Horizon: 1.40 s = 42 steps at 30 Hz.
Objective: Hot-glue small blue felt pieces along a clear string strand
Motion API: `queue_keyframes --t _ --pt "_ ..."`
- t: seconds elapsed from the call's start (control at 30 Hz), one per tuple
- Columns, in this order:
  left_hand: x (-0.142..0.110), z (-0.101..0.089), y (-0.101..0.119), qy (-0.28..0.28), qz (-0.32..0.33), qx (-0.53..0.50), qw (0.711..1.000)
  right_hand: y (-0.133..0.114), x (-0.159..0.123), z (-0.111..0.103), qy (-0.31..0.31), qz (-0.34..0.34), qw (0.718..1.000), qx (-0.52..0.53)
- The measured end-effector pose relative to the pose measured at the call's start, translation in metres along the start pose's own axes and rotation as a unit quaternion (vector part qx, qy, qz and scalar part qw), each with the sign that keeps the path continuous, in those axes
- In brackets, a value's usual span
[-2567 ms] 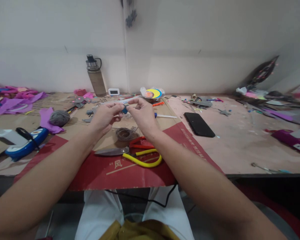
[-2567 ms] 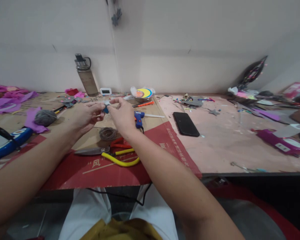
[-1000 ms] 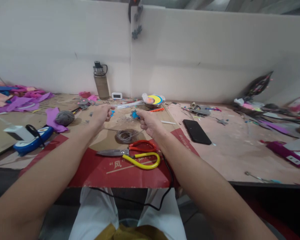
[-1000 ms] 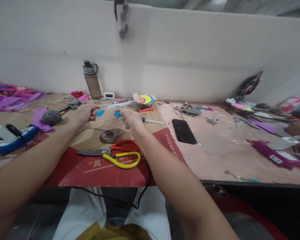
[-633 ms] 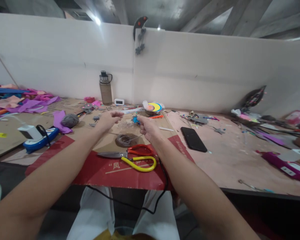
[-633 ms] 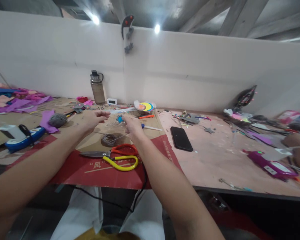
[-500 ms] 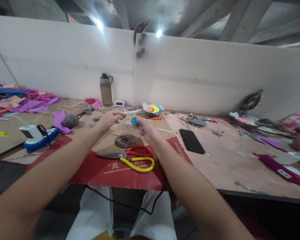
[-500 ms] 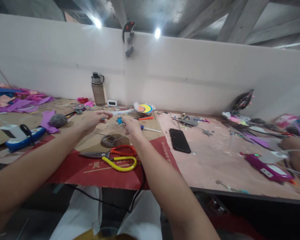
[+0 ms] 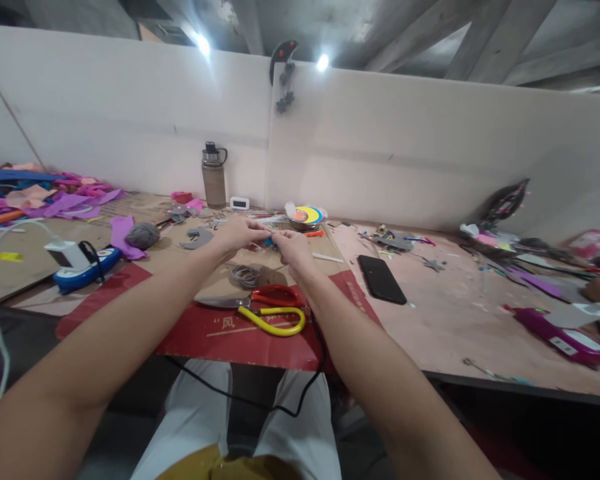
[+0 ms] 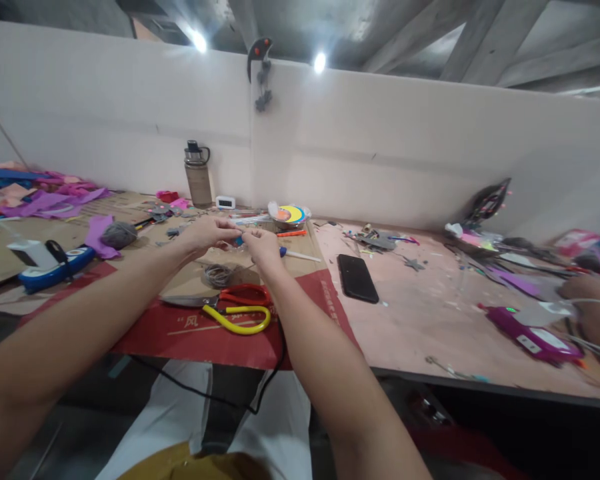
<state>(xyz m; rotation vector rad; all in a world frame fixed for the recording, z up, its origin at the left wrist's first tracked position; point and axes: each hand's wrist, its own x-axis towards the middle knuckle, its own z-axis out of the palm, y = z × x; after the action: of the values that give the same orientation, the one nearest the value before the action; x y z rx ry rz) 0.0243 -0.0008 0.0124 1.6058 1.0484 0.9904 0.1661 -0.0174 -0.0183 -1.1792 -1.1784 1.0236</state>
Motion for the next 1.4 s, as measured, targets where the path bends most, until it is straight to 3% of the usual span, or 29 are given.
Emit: queue_keyframes --t 0.23,0.43,0.6,0.87,1.1,1.17,1.23,1.33,1.4 --pt "0.002 -0.004 -0.002 0.094 0.016 -0.004 0.995 0.009 0.005 0.002 0.013 -0.132 0.986 -0.101" --pt "0.016 -0.020 -0.016 0.132 0.001 -0.065 0.989 0.012 0.006 0.002 -0.010 -0.172 0.975 -0.143" --pt "0.026 -0.039 -0.027 0.146 0.019 -0.073 0.986 0.006 0.000 0.003 -0.046 -0.178 0.976 -0.121" --pt "0.029 -0.078 -0.038 0.268 0.015 -0.212 0.940 -0.016 -0.012 -0.002 -0.046 -0.183 0.981 -0.054" --pt "0.029 -0.091 -0.043 0.260 0.065 -0.268 0.925 -0.037 -0.021 -0.016 -0.103 -0.160 0.982 -0.010" --pt "0.028 -0.090 -0.041 0.256 0.067 -0.275 0.924 -0.038 -0.020 -0.021 -0.111 -0.145 0.982 -0.046" --pt "0.026 -0.086 -0.038 0.250 0.059 -0.277 0.926 -0.034 -0.016 -0.024 -0.102 -0.129 0.976 -0.145" --pt "0.021 -0.076 -0.033 0.232 0.051 -0.274 0.932 -0.025 -0.012 -0.023 -0.057 -0.151 0.932 -0.324" --pt "0.017 -0.068 -0.030 0.214 0.055 -0.266 0.938 -0.018 -0.011 -0.018 -0.022 -0.195 0.911 -0.364"
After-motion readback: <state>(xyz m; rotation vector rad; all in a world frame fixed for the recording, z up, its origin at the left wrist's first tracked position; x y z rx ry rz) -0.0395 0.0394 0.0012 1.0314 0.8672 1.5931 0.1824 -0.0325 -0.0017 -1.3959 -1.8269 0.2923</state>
